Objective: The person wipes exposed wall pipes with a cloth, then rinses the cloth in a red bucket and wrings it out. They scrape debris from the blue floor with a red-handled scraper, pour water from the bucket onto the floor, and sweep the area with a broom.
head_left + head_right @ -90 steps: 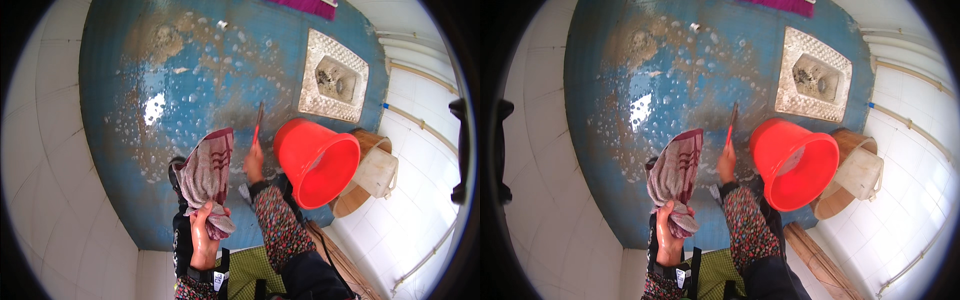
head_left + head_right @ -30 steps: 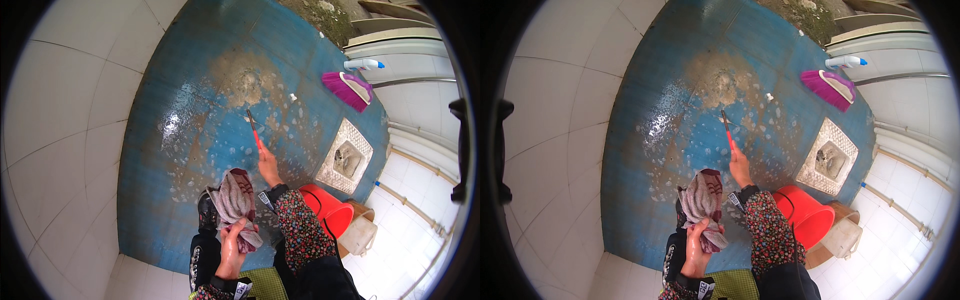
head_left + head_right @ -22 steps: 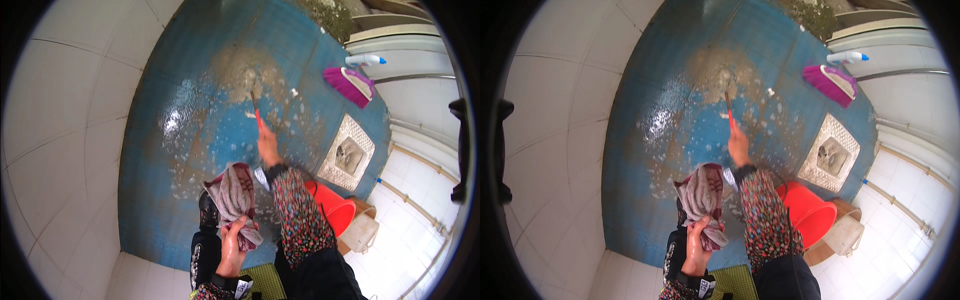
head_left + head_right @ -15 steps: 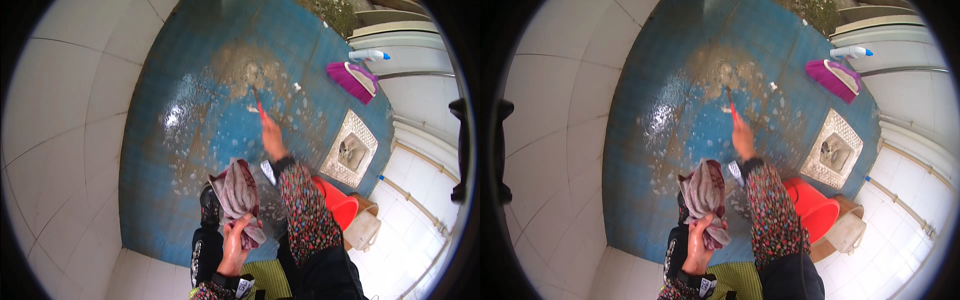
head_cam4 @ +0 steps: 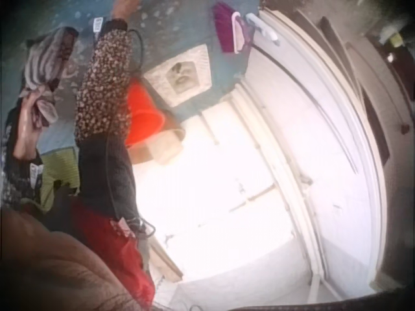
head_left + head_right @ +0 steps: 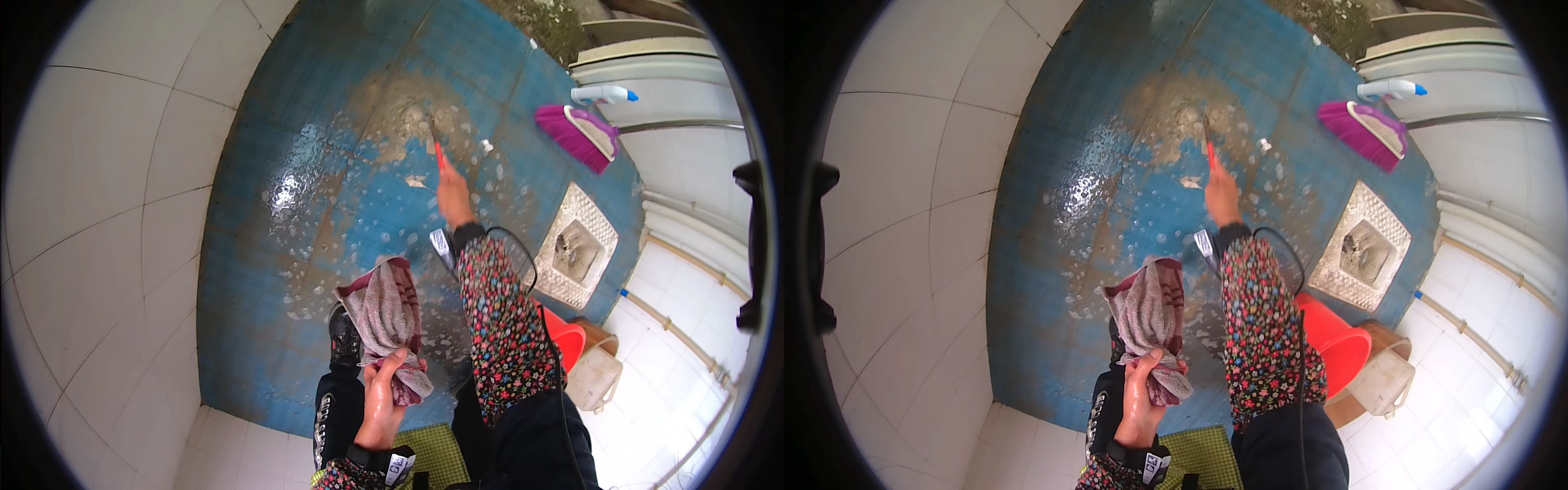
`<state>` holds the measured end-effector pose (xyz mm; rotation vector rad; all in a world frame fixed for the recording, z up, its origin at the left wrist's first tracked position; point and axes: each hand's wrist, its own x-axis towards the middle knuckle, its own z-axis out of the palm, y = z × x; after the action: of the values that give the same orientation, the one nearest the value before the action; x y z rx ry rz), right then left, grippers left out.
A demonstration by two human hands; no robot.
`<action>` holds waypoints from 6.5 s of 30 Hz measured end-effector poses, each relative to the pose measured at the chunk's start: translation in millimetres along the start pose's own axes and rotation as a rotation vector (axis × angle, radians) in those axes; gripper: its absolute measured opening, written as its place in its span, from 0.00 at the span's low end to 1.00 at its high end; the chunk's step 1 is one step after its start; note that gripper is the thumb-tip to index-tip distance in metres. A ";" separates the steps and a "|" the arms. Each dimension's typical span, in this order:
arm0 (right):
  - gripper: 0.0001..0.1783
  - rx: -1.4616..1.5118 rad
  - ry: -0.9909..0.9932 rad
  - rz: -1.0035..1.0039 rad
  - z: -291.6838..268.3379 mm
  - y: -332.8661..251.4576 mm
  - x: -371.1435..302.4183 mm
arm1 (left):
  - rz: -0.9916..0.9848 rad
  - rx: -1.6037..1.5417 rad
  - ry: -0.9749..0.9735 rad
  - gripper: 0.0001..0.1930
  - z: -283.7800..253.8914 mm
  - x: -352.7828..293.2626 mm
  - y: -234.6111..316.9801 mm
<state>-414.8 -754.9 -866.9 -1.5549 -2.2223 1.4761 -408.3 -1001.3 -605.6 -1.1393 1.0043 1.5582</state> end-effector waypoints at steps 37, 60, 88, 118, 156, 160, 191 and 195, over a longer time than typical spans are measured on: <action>0.23 0.005 -0.110 -0.231 40.7 -16.1 -38.3 | 0.011 -0.007 -0.003 0.16 5.4 4.9 -4.2; 0.23 -0.076 -0.131 -0.073 13.3 -10.2 -53.2 | -0.027 0.040 -0.035 0.17 1.7 4.8 -4.9; 0.23 -0.055 -0.117 0.113 29.4 9.7 -69.1 | -0.013 0.021 -0.016 0.13 -2.4 2.4 -6.6; 0.24 -0.140 -0.111 -0.160 29.7 2.9 -68.4 | -0.030 0.030 -0.071 0.20 -5.5 4.4 -10.6; 0.23 -0.143 -0.044 -0.111 -10.4 78.6 -134.0 | -0.002 0.107 -0.033 0.16 1.1 8.5 -20.3; 0.22 -0.112 -0.099 -0.002 -5.4 70.7 -122.6 | -0.012 0.109 -0.014 0.17 2.4 10.2 -24.7; 0.24 0.340 -0.246 0.808 -137.8 -6.5 -327.9 | 0.149 0.115 -0.118 0.24 -16.5 30.1 -44.6; 0.22 0.113 -0.288 0.501 -100.5 -2.2 -325.1 | 0.174 0.152 -0.026 0.25 -15.8 38.7 -42.8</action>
<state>-204.2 -932.5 -667.1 -2.0794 -1.9087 2.0288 -368.9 -998.2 -650.6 -0.9461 1.2091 1.5978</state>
